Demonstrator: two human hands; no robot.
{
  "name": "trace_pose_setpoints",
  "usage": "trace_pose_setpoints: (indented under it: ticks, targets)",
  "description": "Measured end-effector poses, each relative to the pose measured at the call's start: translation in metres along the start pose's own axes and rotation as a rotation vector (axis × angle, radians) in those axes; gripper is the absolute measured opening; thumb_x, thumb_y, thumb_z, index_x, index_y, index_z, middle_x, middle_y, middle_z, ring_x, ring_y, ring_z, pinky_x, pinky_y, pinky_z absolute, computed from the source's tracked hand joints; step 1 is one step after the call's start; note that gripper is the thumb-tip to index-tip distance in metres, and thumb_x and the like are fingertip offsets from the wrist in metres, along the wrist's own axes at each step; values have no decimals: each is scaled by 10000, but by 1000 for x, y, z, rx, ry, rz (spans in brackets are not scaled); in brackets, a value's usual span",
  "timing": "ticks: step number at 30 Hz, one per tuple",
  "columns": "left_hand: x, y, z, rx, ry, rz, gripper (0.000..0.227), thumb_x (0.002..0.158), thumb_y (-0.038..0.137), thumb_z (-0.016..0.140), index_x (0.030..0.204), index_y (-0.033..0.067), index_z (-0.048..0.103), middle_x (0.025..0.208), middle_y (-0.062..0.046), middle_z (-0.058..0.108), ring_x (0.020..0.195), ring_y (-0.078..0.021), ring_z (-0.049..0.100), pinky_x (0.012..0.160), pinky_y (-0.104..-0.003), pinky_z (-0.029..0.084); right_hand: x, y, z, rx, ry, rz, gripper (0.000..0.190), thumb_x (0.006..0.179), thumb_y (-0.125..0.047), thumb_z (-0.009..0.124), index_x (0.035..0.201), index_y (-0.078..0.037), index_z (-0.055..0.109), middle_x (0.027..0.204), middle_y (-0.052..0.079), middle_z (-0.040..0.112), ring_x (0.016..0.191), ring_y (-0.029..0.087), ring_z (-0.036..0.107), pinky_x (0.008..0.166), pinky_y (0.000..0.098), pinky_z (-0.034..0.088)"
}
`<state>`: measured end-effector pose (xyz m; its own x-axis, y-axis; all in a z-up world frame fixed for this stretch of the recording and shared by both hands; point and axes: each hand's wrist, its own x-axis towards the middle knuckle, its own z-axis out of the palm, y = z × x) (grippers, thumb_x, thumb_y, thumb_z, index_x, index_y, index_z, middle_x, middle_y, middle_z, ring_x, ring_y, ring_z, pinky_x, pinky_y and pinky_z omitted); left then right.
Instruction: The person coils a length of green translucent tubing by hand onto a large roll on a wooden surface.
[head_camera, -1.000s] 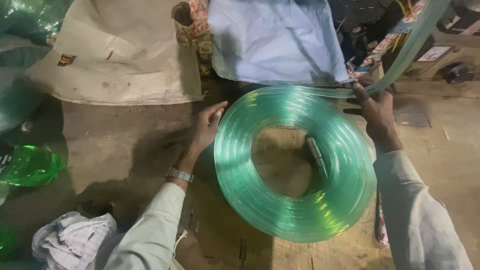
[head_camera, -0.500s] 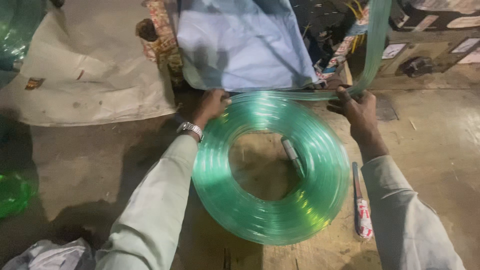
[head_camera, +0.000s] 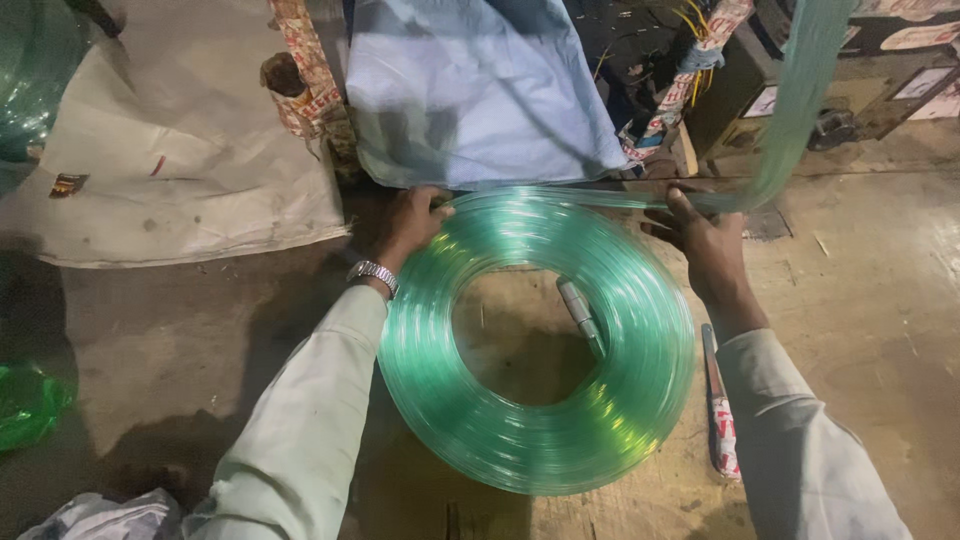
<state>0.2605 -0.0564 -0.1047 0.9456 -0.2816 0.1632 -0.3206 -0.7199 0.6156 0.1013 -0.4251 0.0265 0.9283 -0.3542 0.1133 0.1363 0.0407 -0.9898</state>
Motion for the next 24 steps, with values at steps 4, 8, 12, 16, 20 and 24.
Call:
trace_pose_setpoints:
  ticks: [4,8,12,16,20,24]
  targets:
    - [1,-3,3,14,1,-8,260,881,266,738,1108,144,771,1031,-125,769,1036,-350,714,894,-487,568,0,15,-7,0,-31,16,463,1053,-109,616,1435,63,419,1309,314,519,1086,547,627,913,683,548]
    - [3,-4,5,-28,-39,-15,291,911,281,718,1148,118,759,1070,-158,757,1067,-371,700,925,-498,556,6,44,-26,-38,-45,87,512,1038,-171,664,1458,17,440,1365,333,503,1149,592,562,904,721,500]
    - [12,-27,1,-76,-60,-6,325,968,395,653,1163,156,753,1105,-146,749,1098,-375,677,941,-516,544,-11,32,-20,-37,-7,136,486,1035,-154,668,1427,44,459,1305,331,543,1103,556,609,867,678,542]
    - [-19,-3,-44,-71,-81,-78,343,995,334,580,1203,115,742,1166,-165,735,1133,-376,669,993,-512,525,-23,25,-27,-99,-34,137,484,1044,-199,684,1377,97,496,1276,367,544,1098,528,618,864,657,553]
    - [-38,-3,-56,-121,-145,-155,329,984,304,577,1256,175,709,1194,-92,732,1142,-280,677,1033,-488,441,-32,18,-38,-227,-76,128,550,980,-245,702,1356,116,526,1143,359,606,1093,440,639,796,549,592]
    - [-61,4,-58,-182,-212,-101,409,926,144,639,1330,198,669,1300,-115,699,1201,-218,674,982,-353,522,-42,4,-40,-279,-65,161,568,928,-265,679,1353,88,546,1073,316,664,1064,336,688,811,463,629]
